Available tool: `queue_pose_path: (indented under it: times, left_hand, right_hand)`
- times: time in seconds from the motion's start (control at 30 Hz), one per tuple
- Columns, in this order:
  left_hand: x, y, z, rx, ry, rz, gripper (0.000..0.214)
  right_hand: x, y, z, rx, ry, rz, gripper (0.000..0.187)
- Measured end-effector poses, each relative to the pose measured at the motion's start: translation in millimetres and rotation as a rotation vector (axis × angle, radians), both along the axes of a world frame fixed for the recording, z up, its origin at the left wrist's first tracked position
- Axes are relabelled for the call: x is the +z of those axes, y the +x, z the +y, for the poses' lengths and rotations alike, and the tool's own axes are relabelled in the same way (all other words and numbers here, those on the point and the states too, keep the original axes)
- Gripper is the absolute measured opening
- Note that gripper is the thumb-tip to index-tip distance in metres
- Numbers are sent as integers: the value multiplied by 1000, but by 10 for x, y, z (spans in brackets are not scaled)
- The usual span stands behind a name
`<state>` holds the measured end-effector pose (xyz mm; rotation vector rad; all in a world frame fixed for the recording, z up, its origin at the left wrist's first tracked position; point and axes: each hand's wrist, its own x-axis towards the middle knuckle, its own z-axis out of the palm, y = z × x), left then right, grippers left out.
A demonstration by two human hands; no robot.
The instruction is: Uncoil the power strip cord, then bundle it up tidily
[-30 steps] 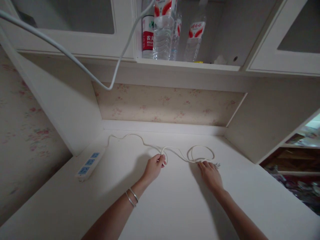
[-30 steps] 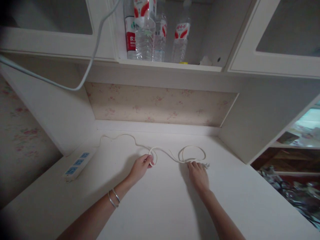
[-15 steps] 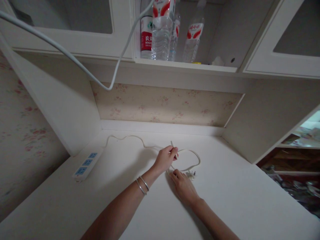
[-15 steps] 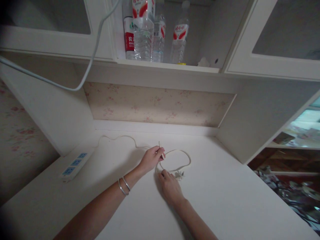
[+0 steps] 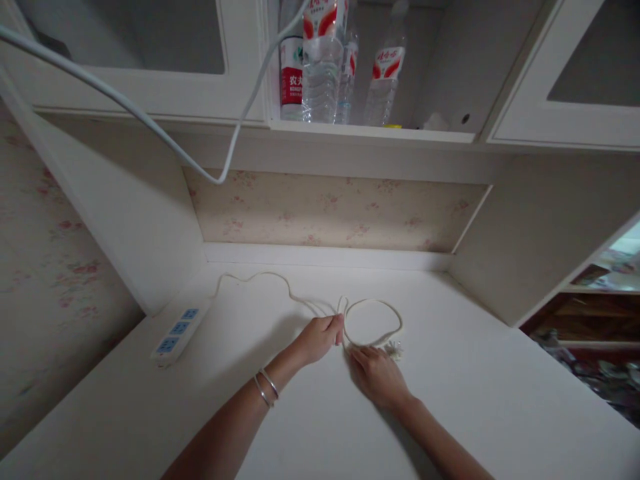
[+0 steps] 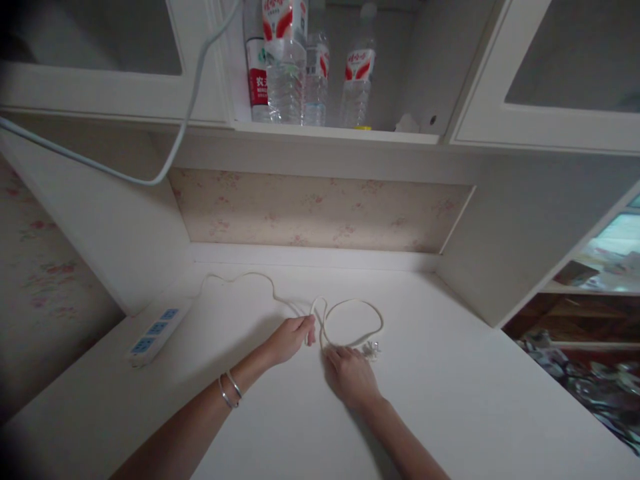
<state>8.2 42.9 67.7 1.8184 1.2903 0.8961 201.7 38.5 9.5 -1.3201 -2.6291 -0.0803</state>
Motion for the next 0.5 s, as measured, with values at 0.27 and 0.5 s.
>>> queue_pose_path:
  times: [0.27, 0.5]
  left_hand:
    - [-68, -300, -107, 78, 113, 326, 59]
    - [-228, -362, -282, -33, 183, 680, 56]
  right_hand:
    - [155, 640, 185, -112, 176, -145, 27]
    - [319, 930, 317, -367, 202, -206, 31]
